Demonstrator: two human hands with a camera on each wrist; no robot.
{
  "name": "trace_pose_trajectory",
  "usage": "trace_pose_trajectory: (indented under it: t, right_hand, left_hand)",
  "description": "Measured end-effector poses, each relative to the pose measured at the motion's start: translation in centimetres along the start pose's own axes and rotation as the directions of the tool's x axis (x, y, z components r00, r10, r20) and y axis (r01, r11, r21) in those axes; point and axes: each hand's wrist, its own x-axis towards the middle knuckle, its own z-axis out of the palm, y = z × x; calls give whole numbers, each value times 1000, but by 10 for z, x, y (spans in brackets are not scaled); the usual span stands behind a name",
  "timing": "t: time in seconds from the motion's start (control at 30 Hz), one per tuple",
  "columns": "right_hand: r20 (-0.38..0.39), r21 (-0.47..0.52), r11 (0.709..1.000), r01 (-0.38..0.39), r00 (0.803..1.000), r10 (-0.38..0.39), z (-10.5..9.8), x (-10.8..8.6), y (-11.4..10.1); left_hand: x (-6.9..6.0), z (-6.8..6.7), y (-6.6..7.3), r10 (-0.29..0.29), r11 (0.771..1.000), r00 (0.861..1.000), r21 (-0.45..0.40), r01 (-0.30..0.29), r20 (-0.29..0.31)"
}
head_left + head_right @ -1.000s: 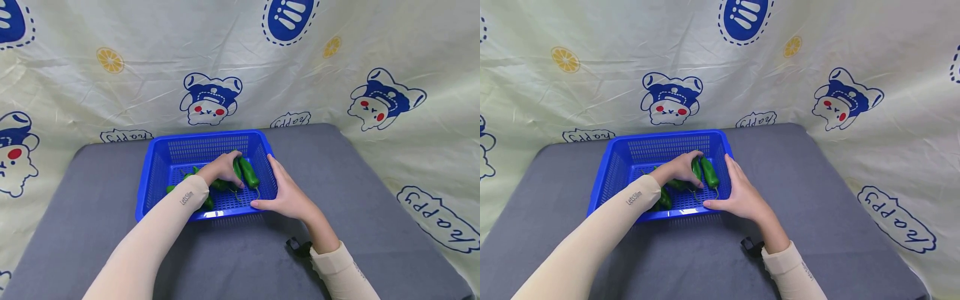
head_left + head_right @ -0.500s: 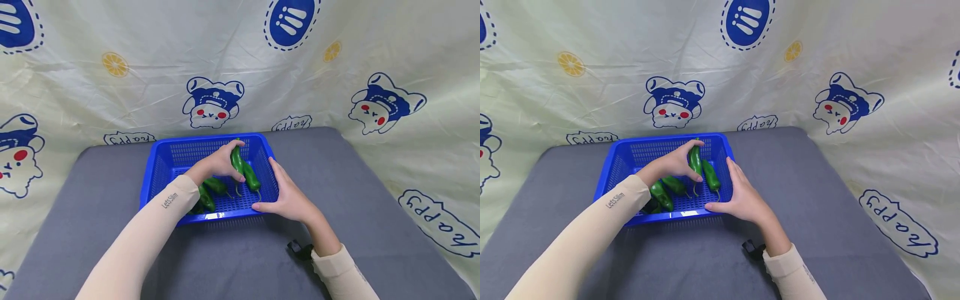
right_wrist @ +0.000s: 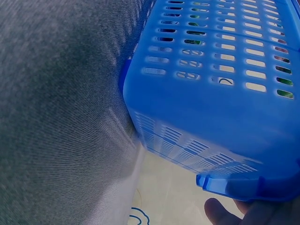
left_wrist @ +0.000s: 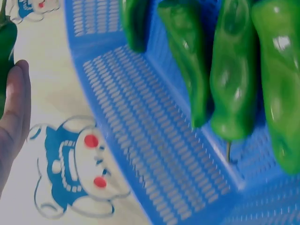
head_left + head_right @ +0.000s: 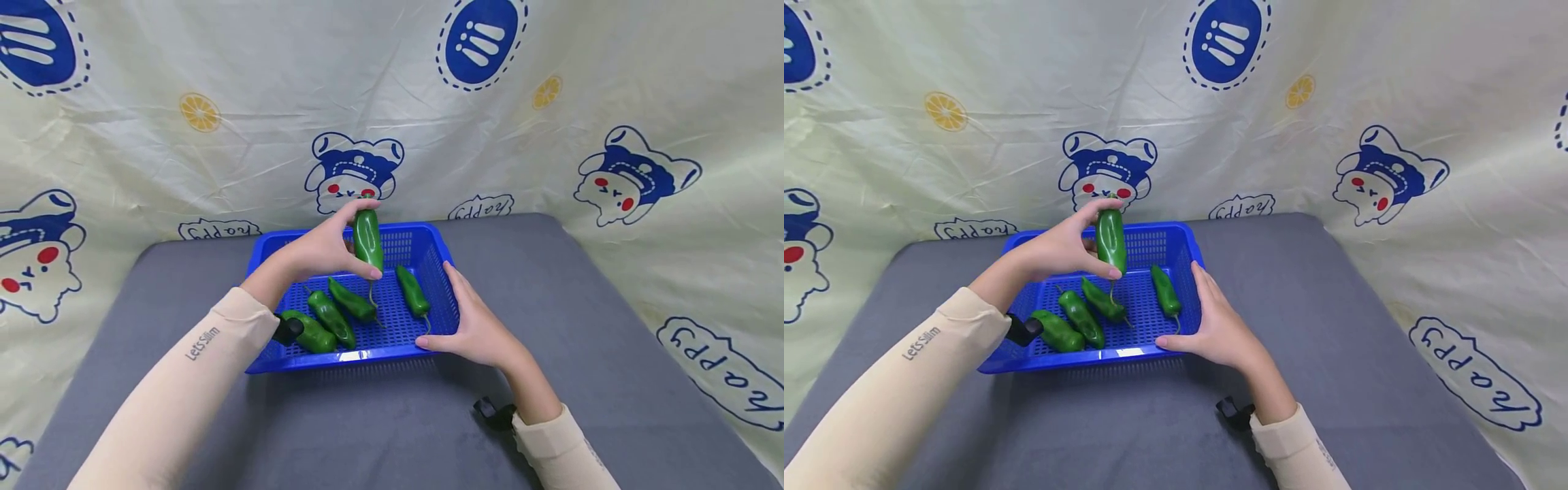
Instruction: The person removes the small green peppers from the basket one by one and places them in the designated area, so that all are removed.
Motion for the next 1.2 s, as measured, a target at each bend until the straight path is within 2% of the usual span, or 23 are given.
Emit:
trace_pose_trajectory:
  t: [0.27,0.47,0.63,0.77,0.97,1.2]
  right_hand:
    - [-5,-25,1000,-3,1000,3,2,0,3]
    - [-8,-32,1000,-1,1000,1,3,1,5]
    - [-41,-63,997,-40,998,37,-5,-6,11]
    - [-49,-79,996,-46,998,42,-10,-8,13]
    - [-32,-66,998,-14,999,11,-6,-2,10]
    - [-11,-31,999,9,1000,-10,2,3,5]
  left_hand:
    - [-41,-33,-1,20,999,997,-47,-24,-80]
    - [-80,-60,-11,2,998,989,-69,-13,-148]
    - [-99,-75,-23,8,996,981,-90,-26,-194]
    - [-114,-85,-35,2,996,975,-85,-21,-220]
    - [-141,-100,-60,-28,999,969,-33,21,-246]
    - [-165,-112,-94,-104,995,960,-30,99,-261]
